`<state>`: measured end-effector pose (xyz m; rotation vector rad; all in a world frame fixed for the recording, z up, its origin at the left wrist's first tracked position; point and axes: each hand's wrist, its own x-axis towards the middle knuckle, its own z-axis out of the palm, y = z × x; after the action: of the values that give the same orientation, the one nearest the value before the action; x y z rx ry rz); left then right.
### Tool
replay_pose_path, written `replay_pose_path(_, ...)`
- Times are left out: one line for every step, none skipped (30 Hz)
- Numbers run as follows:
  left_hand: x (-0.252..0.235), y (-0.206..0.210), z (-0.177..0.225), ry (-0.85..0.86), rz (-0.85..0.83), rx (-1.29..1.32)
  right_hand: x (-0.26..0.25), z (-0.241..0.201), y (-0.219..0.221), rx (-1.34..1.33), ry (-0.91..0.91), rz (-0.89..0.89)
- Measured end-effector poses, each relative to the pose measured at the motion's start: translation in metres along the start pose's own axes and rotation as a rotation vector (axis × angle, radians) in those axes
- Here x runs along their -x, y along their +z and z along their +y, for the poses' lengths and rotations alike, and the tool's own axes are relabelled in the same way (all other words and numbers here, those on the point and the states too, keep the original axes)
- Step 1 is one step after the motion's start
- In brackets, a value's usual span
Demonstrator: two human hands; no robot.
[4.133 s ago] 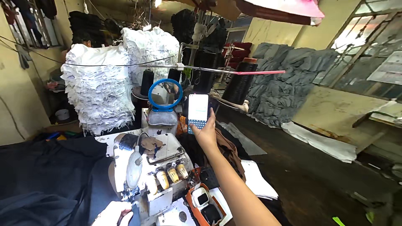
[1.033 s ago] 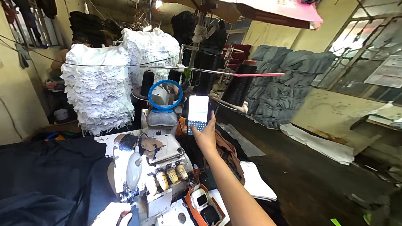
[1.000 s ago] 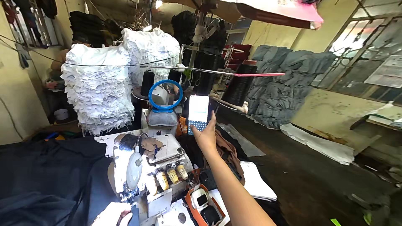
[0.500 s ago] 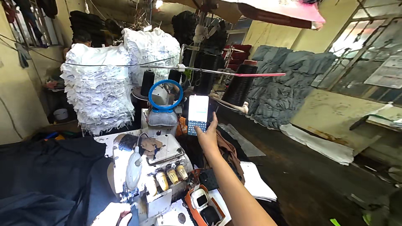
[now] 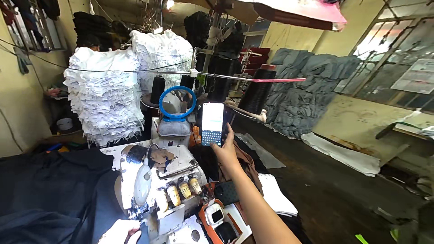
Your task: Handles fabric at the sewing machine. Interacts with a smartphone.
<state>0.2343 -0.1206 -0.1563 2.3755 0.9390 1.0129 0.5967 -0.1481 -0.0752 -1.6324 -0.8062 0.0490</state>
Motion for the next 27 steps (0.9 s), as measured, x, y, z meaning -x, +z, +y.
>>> replay_pose_path(0.000,0.000,0.000,0.000,0.002,0.004,0.000,0.002,-0.001,0.002,0.000,-0.004)
replay_pose_path(0.000,0.000,0.001,-0.003,-0.001,0.008,0.000,0.003,-0.001,0.003,-0.002,-0.007)
replay_pose_path(0.000,-0.001,0.001,-0.009,-0.006,0.007,-0.001,0.004,-0.001,0.005,-0.002,-0.009)
replay_pose_path(0.000,-0.001,0.001,-0.014,-0.011,0.005,-0.001,0.003,-0.001,0.007,0.001,-0.009)
replay_pose_path(0.000,-0.001,0.001,-0.015,-0.011,0.007,0.000,0.001,-0.001,0.011,0.004,-0.006)
replay_pose_path(0.000,-0.001,0.001,-0.011,-0.009,0.008,0.000,-0.002,0.000,0.013,0.009,-0.003)
replay_pose_path(0.000,-0.001,0.001,-0.006,-0.005,0.006,0.000,-0.004,0.001,0.013,0.015,0.003)
replay_pose_path(0.000,0.000,0.001,-0.002,-0.001,0.002,-0.001,-0.006,0.002,0.013,0.018,0.011)
replay_pose_path(0.000,0.000,0.000,0.000,0.002,-0.003,-0.001,-0.007,0.003,0.014,0.019,0.022)
replay_pose_path(0.000,0.001,-0.001,0.002,0.002,-0.005,-0.001,-0.007,0.004,0.015,0.026,0.037)
replay_pose_path(0.000,0.001,-0.001,0.003,0.002,-0.006,-0.002,-0.007,0.006,0.017,0.033,0.058)
replay_pose_path(0.000,0.001,-0.001,0.004,0.002,-0.005,-0.003,-0.007,0.008,0.020,0.036,0.073)
replay_pose_path(0.000,0.001,-0.001,0.005,0.006,-0.003,-0.004,-0.007,0.009,0.027,0.032,0.084)
replay_pose_path(0.000,0.001,-0.001,0.008,0.012,-0.002,-0.005,-0.007,0.010,0.034,0.024,0.093)
replay_pose_path(0.000,0.002,-0.001,0.007,0.013,0.000,-0.005,-0.006,0.010,0.042,0.017,0.100)
replay_pose_path(0.000,0.002,-0.002,0.005,0.012,0.002,-0.006,-0.006,0.011,0.045,0.015,0.105)
replay_pose_path(0.000,0.002,-0.002,0.000,0.008,0.002,-0.005,-0.007,0.011,0.044,0.017,0.102)
replay_pose_path(0.000,0.002,-0.001,-0.002,0.005,0.004,-0.005,-0.007,0.010,0.034,0.019,0.097)
replay_pose_path(0.000,0.001,-0.001,-0.001,0.006,0.004,-0.005,-0.006,0.010,0.020,0.018,0.093)
replay_pose_path(0.000,0.002,-0.001,0.003,0.010,0.003,-0.004,-0.005,0.009,0.009,0.017,0.085)
replay_pose_path(0.000,0.002,-0.001,0.008,0.015,0.000,-0.004,-0.004,0.008,0.002,0.019,0.079)
replay_pose_path(0.000,0.002,-0.002,0.011,0.016,-0.001,-0.003,-0.004,0.007,0.000,0.020,0.074)
replay_pose_path(0.001,0.002,-0.002,0.010,0.015,-0.003,-0.003,-0.004,0.007,-0.002,0.019,0.074)
replay_pose_path(0.001,0.002,-0.002,0.010,0.015,0.001,-0.003,-0.004,0.006,-0.001,0.014,0.074)
replay_pose_path(0.001,0.001,-0.001,0.006,0.012,0.006,-0.003,-0.004,0.005,0.002,0.002,0.074)
replay_pose_path(0.000,0.000,0.000,-0.001,0.005,0.009,-0.003,-0.003,0.005,0.002,-0.013,0.067)
replay_pose_path(0.000,0.000,0.001,-0.010,-0.002,0.006,-0.003,-0.002,0.003,-0.005,-0.022,0.055)
